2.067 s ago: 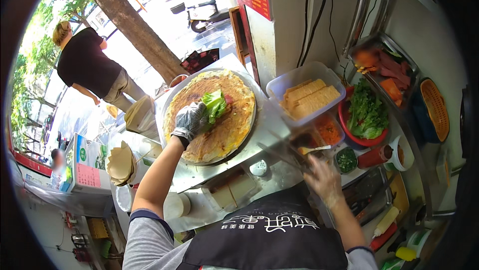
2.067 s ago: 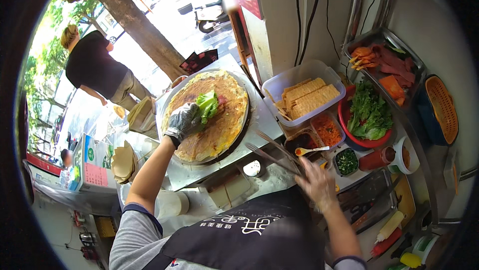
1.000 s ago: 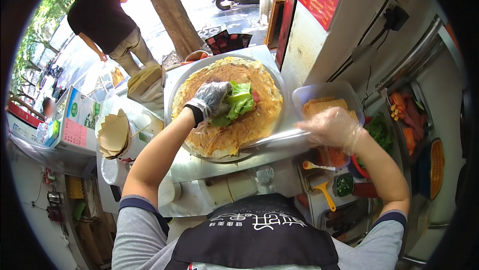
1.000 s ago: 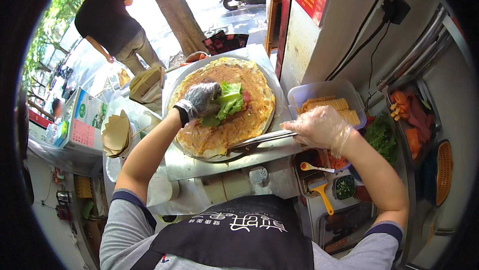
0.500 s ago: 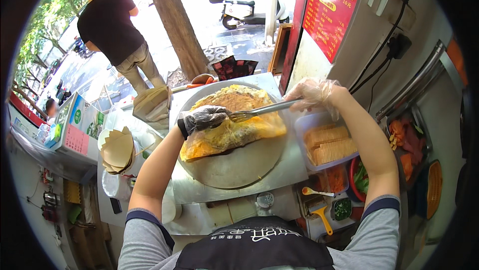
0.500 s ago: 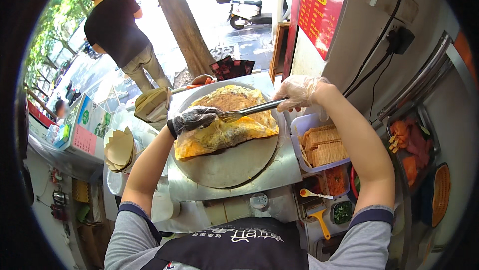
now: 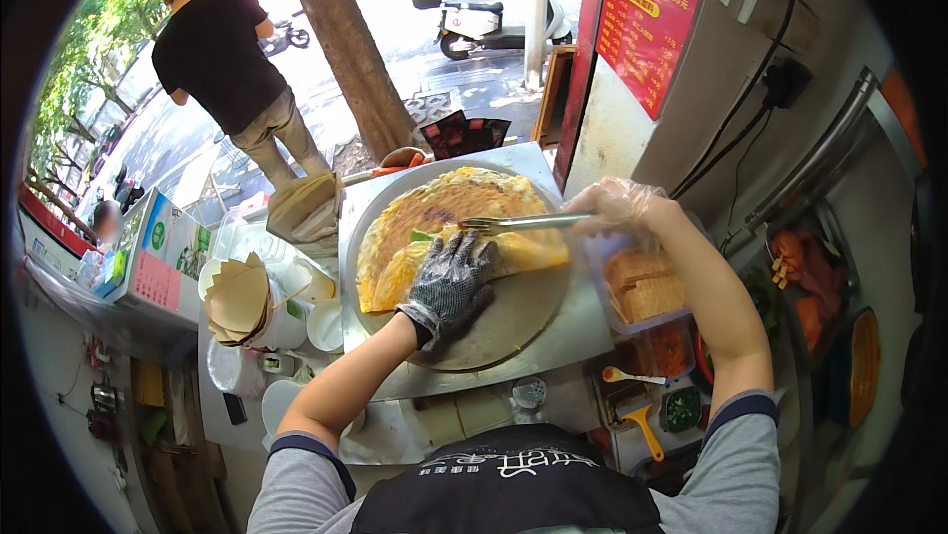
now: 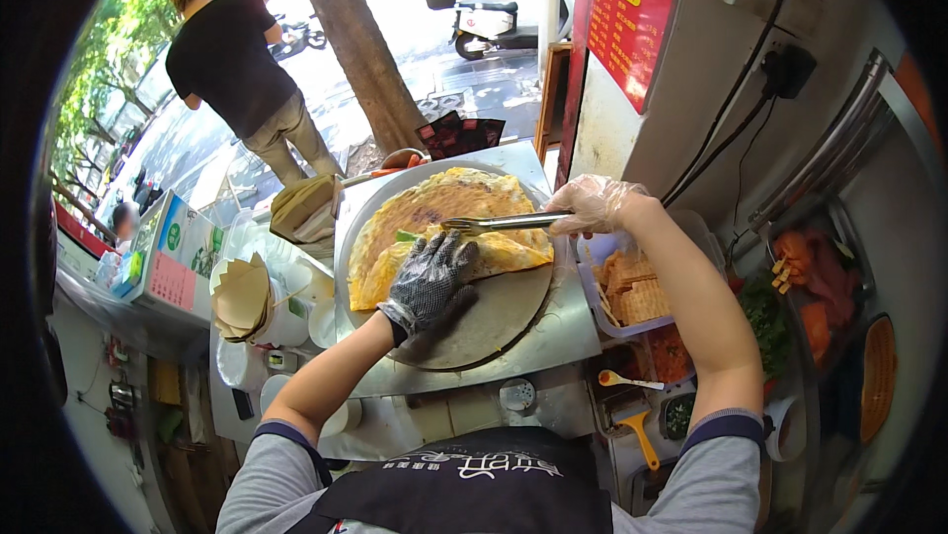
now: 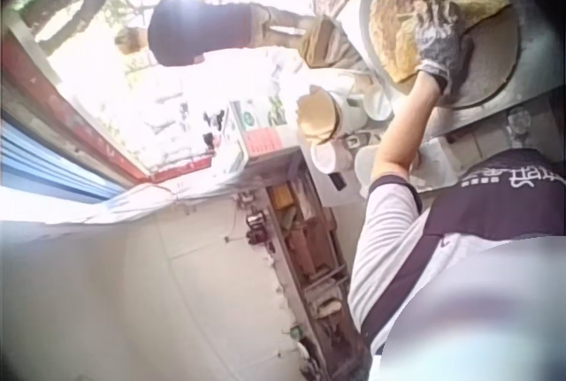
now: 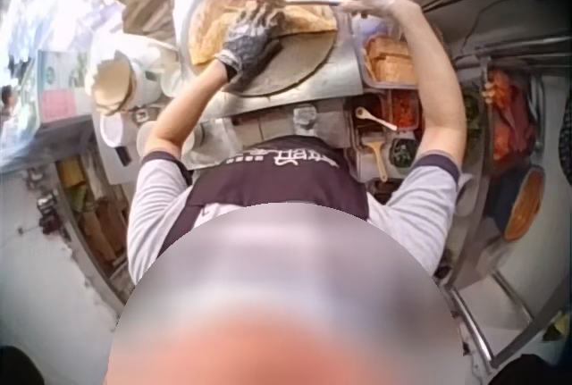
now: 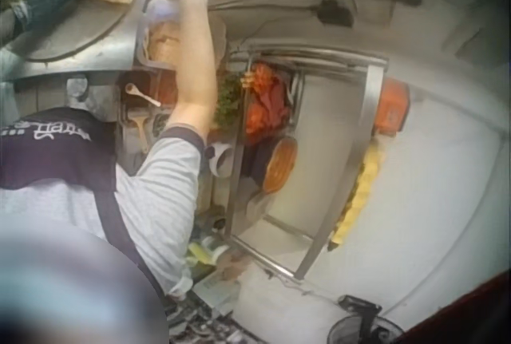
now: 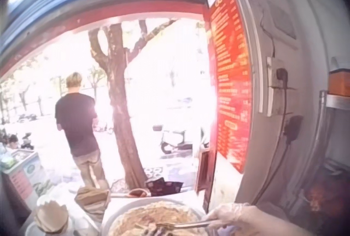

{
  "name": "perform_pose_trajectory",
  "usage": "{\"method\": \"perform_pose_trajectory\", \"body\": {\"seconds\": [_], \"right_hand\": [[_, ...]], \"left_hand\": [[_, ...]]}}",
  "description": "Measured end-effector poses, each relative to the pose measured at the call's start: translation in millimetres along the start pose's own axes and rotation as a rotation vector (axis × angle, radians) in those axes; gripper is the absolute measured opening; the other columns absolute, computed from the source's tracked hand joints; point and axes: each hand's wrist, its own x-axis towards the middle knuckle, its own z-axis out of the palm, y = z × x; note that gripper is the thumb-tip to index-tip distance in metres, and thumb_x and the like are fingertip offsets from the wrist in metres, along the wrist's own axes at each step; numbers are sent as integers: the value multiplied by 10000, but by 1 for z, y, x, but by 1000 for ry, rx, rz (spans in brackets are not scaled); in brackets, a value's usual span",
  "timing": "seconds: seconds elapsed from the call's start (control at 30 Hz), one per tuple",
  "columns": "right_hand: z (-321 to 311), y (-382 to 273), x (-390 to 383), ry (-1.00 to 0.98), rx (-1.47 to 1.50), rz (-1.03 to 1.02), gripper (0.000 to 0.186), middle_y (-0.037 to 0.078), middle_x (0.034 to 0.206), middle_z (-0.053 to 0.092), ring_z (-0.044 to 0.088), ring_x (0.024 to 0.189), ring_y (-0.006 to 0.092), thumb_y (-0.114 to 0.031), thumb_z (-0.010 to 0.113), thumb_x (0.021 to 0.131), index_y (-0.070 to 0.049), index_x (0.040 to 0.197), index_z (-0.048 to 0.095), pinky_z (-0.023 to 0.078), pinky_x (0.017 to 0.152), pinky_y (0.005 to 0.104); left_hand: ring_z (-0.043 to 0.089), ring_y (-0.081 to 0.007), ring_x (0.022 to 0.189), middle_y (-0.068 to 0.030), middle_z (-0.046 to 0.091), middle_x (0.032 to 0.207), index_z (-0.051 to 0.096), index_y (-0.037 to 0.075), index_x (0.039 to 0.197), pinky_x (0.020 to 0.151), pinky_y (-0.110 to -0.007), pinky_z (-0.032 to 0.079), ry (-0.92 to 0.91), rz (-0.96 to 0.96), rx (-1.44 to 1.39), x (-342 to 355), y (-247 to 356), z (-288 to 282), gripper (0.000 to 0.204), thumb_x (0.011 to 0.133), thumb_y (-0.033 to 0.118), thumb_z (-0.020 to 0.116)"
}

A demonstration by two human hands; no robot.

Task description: The person prepares a savory crepe on a round griddle, spreading batter and an egg with a wooden tool. They add sauces, chopped green onions, lettuce, and a fried cracker, then fold the crepe into a rectangular packet using a spatula.

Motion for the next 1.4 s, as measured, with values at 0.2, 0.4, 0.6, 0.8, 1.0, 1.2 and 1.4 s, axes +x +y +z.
{"method": "perform_pose_trajectory", "body": {"seconds": [0.2,0.4,0.6,0.8,1.0,1.2,1.4], "right_hand": [[54,-9,-24,85,284,260,508,46,822,663,648,641,142,-537,517,956,-64,1128,585,553,591,308],[163,-59,-79,91,1367,259,428,-31,739,552,518,505,50,-424,535,993,-82,1251,536,433,406,202],[232,-75,-57,40,1911,215,370,-46,740,494,459,505,43,-395,510,1013,-141,1281,538,347,409,188],[236,-76,-65,290,1714,328,303,-15,730,537,509,479,71,-359,545,1000,-117,1178,578,394,375,216],[240,-75,-80,454,1379,350,318,19,699,551,555,463,92,-360,553,994,-52,1073,560,469,385,236],[249,-98,-121,368,1690,383,326,33,789,559,590,542,127,-326,614,966,-48,1119,540,549,463,294],[239,-86,-70,526,1687,466,265,48,811,573,613,599,147,-285,638,948,-44,1023,557,567,498,310]], "left_hand": [[445,-417,1305,-268,453,1410,408,33,1411,1102,-501,326,14,-146,-67,4,-3,16,622,914,362,586],[499,-396,1241,-245,516,1348,428,-14,1377,1066,-482,363,46,-168,-20,7,1,26,614,898,331,600],[541,-388,1192,-234,568,1290,478,20,1358,1031,-478,388,-12,-177,-37,15,-8,31,563,931,383,535],[589,-351,1106,-197,637,1146,565,70,1283,995,-466,409,-88,-201,48,33,-2,13,461,947,379,501],[527,-336,1251,-168,543,1376,499,106,1384,1040,-459,396,-18,-167,8,34,-7,35,489,949,329,482],[560,-332,1209,-154,562,1355,529,150,1352,1019,-465,412,-12,-137,-33,32,-14,41,434,946,286,461],[571,-334,1190,-168,600,1298,586,119,1286,1028,-443,423,16,-124,-52,38,-6,44,397,954,302,466]]}}
